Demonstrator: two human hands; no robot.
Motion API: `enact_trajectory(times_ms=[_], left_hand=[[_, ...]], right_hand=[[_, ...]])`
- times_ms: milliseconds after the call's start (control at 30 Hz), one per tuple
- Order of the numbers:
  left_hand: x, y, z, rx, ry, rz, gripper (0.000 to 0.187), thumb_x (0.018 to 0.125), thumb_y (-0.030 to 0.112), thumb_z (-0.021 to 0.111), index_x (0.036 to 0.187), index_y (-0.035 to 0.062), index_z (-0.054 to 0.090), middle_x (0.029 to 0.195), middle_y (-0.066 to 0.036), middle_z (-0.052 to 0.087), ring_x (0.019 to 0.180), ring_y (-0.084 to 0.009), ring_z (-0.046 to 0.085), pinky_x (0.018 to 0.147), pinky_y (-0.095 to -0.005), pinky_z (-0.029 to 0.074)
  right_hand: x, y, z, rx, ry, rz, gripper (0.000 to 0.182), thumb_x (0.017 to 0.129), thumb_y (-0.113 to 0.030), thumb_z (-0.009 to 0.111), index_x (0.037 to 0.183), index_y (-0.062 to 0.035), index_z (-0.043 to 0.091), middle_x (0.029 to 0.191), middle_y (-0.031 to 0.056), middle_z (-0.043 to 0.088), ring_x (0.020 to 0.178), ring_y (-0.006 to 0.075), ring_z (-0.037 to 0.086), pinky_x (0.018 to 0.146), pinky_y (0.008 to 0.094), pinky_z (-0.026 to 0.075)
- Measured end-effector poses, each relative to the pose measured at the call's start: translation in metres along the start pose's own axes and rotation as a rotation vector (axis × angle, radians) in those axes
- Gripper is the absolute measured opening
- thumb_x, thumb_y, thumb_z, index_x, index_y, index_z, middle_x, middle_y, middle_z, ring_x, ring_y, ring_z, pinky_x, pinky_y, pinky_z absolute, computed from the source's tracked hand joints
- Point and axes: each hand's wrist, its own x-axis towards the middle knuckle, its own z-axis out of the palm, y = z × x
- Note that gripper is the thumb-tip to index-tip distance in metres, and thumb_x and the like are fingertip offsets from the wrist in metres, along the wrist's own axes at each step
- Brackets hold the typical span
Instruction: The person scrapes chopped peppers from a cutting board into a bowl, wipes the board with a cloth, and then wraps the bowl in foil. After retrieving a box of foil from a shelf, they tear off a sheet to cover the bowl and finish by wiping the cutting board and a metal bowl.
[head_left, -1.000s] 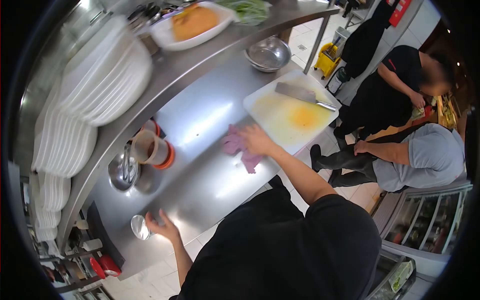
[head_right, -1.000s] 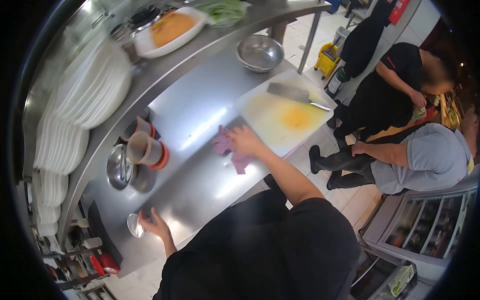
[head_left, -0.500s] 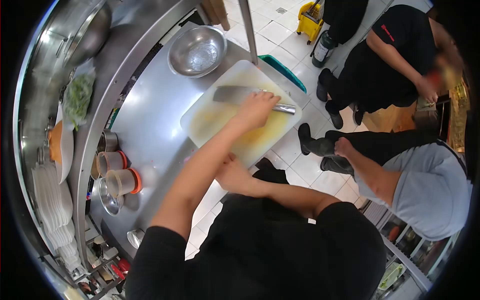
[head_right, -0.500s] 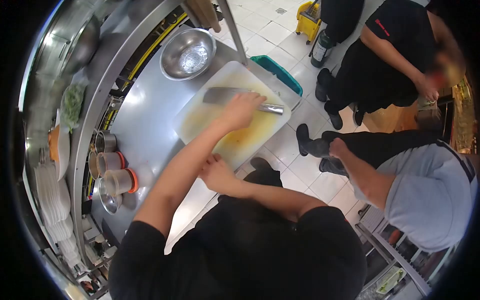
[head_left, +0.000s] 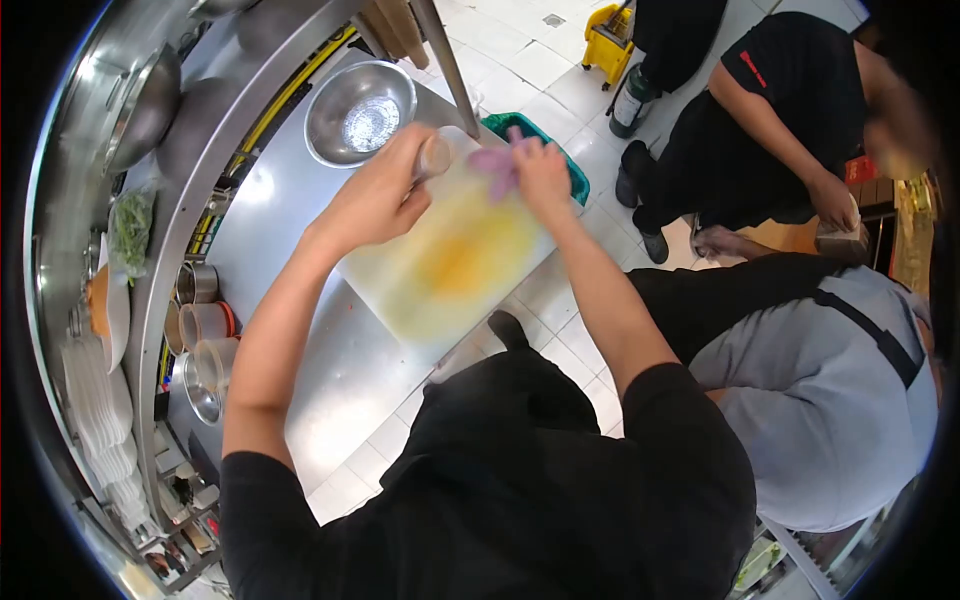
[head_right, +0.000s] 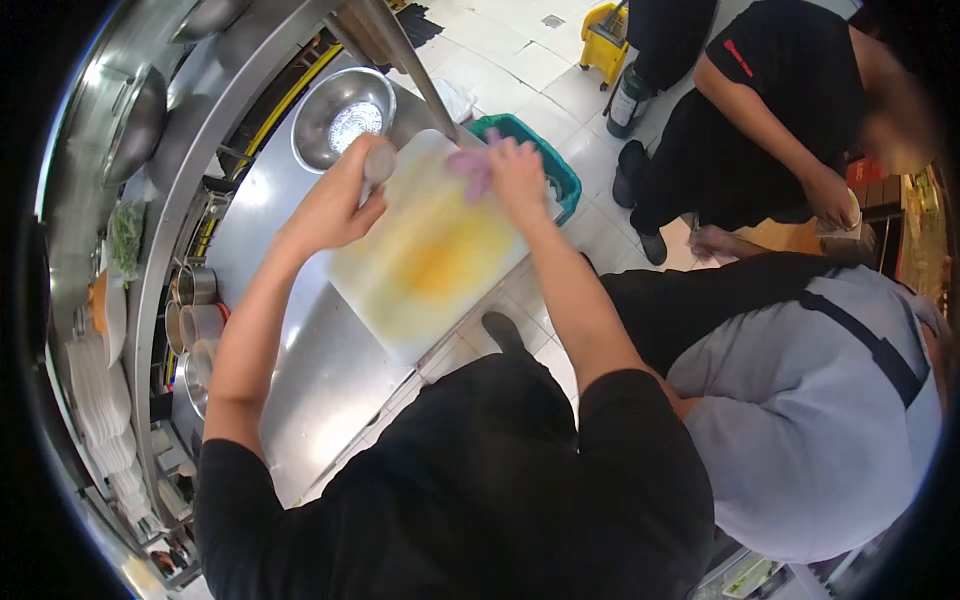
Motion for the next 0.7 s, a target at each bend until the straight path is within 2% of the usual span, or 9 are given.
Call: enact_trajectory(times_ms=[67, 133, 200, 333, 400, 533, 600, 667, 700], left_hand=[[-0.032, 0.003, -0.013, 0.149, -0.072, 0.082, 0.056, 0.074, -0.007, 0.064, 0.127, 0.0034, 0.051, 0.115, -0.018, 0.057, 0.122, -0.0417, 0.053, 0.103, -0.0456, 0.047], [-0.065, -0.003, 0.004, 0.273, -0.211, 0.160, 0.052, 0.076, -0.008, 0.062, 0.124, 0.0068, 0.053, 0.116, -0.012, 0.059, 0.121, -0.0364, 0.055, 0.101, -0.0432, 0.048], [-0.102, -0.024, 0.047, 0.386, -0.272, 0.186, 0.040, 0.082, -0.003, 0.060, 0.119, 0.0105, 0.055, 0.117, -0.007, 0.058, 0.120, -0.0306, 0.055, 0.100, -0.0397, 0.049], [-0.167, -0.047, 0.122, 0.518, -0.225, 0.291, 0.024, 0.087, 0.011, 0.058, 0.111, 0.0129, 0.058, 0.112, -0.003, 0.058, 0.117, -0.0251, 0.055, 0.101, -0.0360, 0.049], [-0.194, -0.050, 0.142, 0.536, -0.169, 0.322, 0.021, 0.088, 0.015, 0.058, 0.109, 0.0138, 0.059, 0.108, -0.001, 0.058, 0.115, -0.0227, 0.056, 0.101, -0.0346, 0.049], [-0.239, -0.046, 0.169, 0.327, -0.190, 0.154, 0.016, 0.087, 0.013, 0.062, 0.103, 0.0108, 0.065, 0.110, -0.004, 0.060, 0.115, -0.0250, 0.056, 0.101, -0.0371, 0.049], [-0.247, -0.027, 0.175, 0.229, 0.187, -0.165, 0.018, 0.086, 0.012, 0.066, 0.102, 0.0067, 0.065, 0.113, -0.008, 0.061, 0.115, -0.0290, 0.057, 0.100, -0.0406, 0.049], [-0.244, -0.015, 0.191, 0.173, 0.284, -0.396, 0.032, 0.085, 0.017, 0.072, 0.110, 0.0013, 0.061, 0.115, -0.015, 0.061, 0.112, -0.0349, 0.059, 0.098, -0.0463, 0.049], [-0.243, -0.006, 0.194, 0.054, 0.310, -0.667, 0.039, 0.086, 0.020, 0.073, 0.114, -0.0011, 0.058, 0.115, -0.019, 0.061, 0.112, -0.0374, 0.059, 0.096, -0.0482, 0.049]], right_hand=[[0.026, 0.015, -0.004, -0.012, -0.048, 0.109, 0.027, 0.091, -0.016, 0.063, 0.117, -0.0117, 0.063, 0.120, 0.0130, 0.061, 0.104, 0.0381, 0.060, 0.089, 0.0487, 0.049], [0.037, 0.007, -0.023, 0.267, 0.180, 0.222, 0.026, 0.092, -0.018, 0.067, 0.117, -0.0088, 0.064, 0.116, 0.0146, 0.061, 0.106, 0.0414, 0.058, 0.092, 0.0501, 0.048], [0.035, -0.016, -0.048, 0.297, 0.213, 0.143, 0.033, 0.091, -0.023, 0.072, 0.118, -0.0052, 0.064, 0.113, 0.0178, 0.062, 0.103, 0.0432, 0.059, 0.091, 0.0502, 0.050], [0.007, -0.068, -0.075, 0.392, -0.020, 0.085, 0.050, 0.088, -0.035, 0.074, 0.125, -0.0040, 0.061, 0.111, 0.0197, 0.063, 0.104, 0.0422, 0.060, 0.090, 0.0485, 0.051], [-0.013, -0.092, -0.080, 0.315, -0.381, 0.143, 0.056, 0.088, -0.033, 0.075, 0.137, -0.0107, 0.059, 0.124, 0.0209, 0.062, 0.119, 0.0383, 0.058, 0.095, 0.0503, 0.049], [-0.058, -0.116, -0.059, 0.113, -0.158, -0.182, 0.060, 0.090, -0.040, 0.071, 0.141, -0.0110, 0.056, 0.139, 0.0191, 0.055, 0.129, 0.0468, 0.049, 0.103, 0.0593, 0.042], [-0.063, -0.097, -0.016, 0.160, -0.222, -0.388, 0.059, 0.094, -0.040, 0.065, 0.145, -0.0143, 0.053, 0.151, 0.0173, 0.047, 0.138, 0.0492, 0.041, 0.107, 0.0634, 0.035], [-0.071, -0.092, -0.030, 0.157, -0.241, -0.430, 0.057, 0.095, -0.039, 0.062, 0.146, -0.0150, 0.052, 0.150, 0.0172, 0.048, 0.139, 0.0496, 0.040, 0.107, 0.0626, 0.035], [-0.077, -0.090, -0.034, 0.168, -0.265, -0.454, 0.056, 0.097, -0.038, 0.059, 0.147, -0.0157, 0.050, 0.149, 0.0170, 0.048, 0.140, 0.0499, 0.039, 0.107, 0.0619, 0.036]])
